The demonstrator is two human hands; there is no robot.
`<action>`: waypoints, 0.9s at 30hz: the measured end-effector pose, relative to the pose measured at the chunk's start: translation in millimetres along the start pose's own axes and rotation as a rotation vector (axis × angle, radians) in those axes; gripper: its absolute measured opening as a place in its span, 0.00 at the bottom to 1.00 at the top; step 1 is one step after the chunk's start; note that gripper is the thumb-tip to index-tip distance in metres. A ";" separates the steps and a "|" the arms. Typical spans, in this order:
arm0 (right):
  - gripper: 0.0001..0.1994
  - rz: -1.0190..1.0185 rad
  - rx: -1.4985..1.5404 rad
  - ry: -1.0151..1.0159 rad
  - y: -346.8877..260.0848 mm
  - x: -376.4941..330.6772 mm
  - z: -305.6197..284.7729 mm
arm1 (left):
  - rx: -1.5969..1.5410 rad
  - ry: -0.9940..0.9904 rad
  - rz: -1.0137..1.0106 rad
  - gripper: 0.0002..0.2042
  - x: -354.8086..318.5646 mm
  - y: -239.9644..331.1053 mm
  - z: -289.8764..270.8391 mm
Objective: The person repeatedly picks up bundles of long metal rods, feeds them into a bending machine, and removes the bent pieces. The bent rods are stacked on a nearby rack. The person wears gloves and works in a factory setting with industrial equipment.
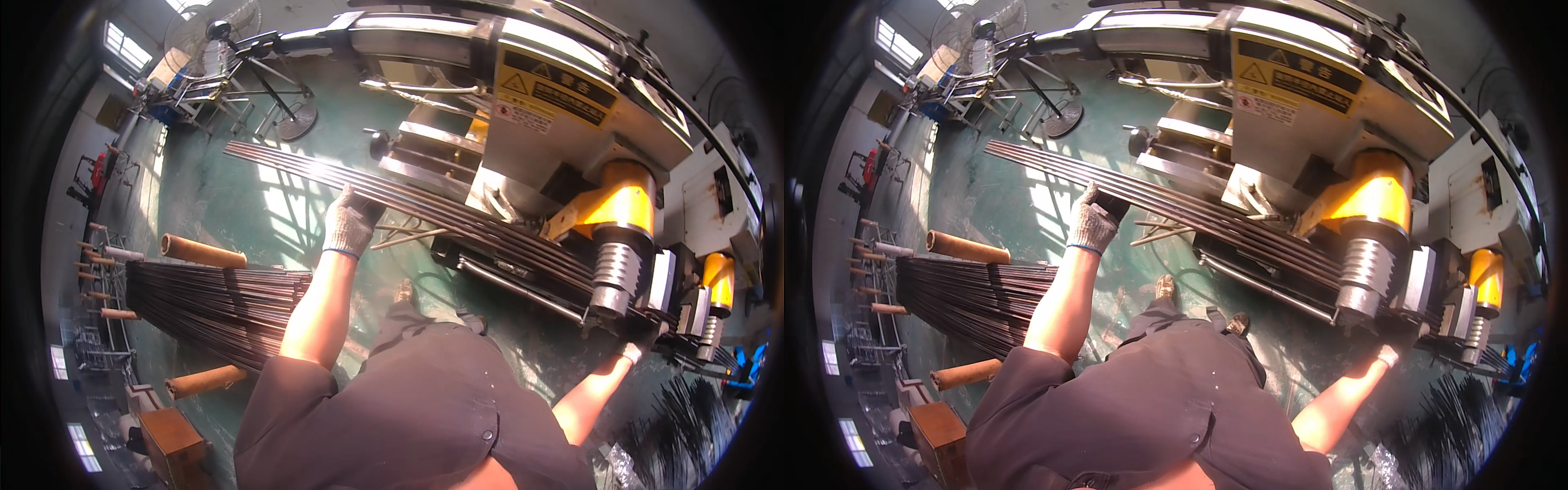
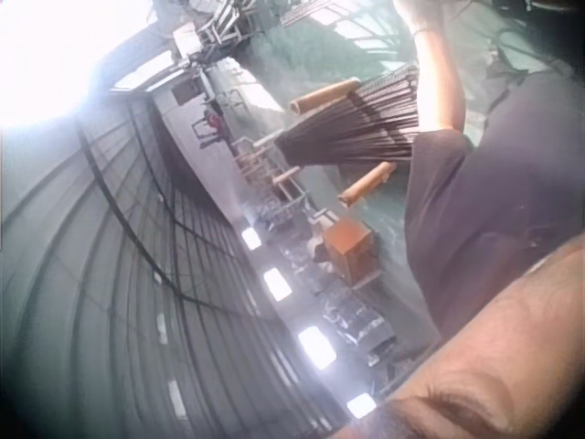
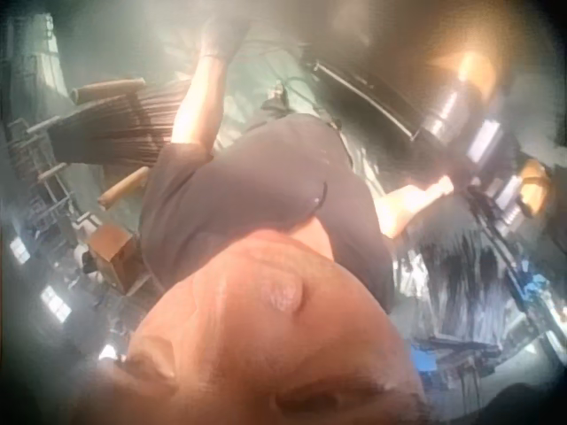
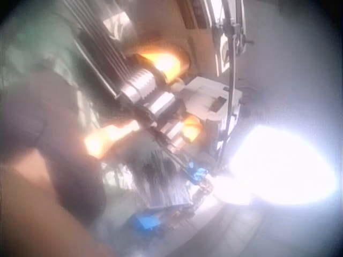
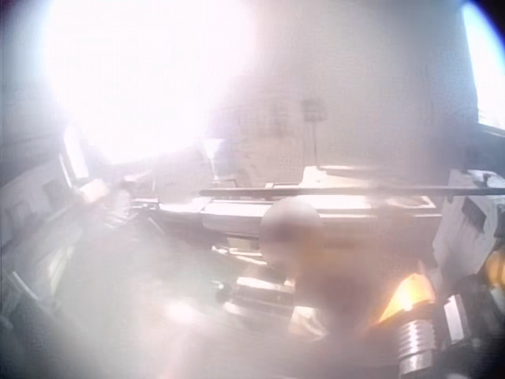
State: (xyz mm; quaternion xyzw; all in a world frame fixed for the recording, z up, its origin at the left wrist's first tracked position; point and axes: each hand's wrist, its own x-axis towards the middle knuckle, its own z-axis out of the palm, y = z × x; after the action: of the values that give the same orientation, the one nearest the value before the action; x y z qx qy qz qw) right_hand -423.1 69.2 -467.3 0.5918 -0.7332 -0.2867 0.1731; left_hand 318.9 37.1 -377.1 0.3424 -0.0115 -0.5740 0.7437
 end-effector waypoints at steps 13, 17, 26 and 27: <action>0.16 1.010 1.468 -0.449 -249.1 -225.5 -16.3 | -0.085 0.139 0.329 0.14 221.0 295.6 -167.3; 0.19 1.042 1.504 -0.564 -297.0 -285.7 -38.5 | -0.036 0.182 0.316 0.14 254.9 368.1 -191.4; 0.18 0.688 1.412 -0.542 -282.0 -289.4 -12.5 | 0.213 0.184 0.311 0.16 271.9 447.8 -221.1; 0.16 0.824 1.531 -0.526 -283.9 -282.3 -17.0 | 0.244 0.186 0.299 0.15 270.6 448.0 -217.6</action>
State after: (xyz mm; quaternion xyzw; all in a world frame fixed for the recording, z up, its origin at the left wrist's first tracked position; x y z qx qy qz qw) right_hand -127.2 300.2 -607.6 0.1515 -0.8927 0.2378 -0.3516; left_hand 879.3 -40.3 -411.4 0.4760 -0.0628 -0.4176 0.7714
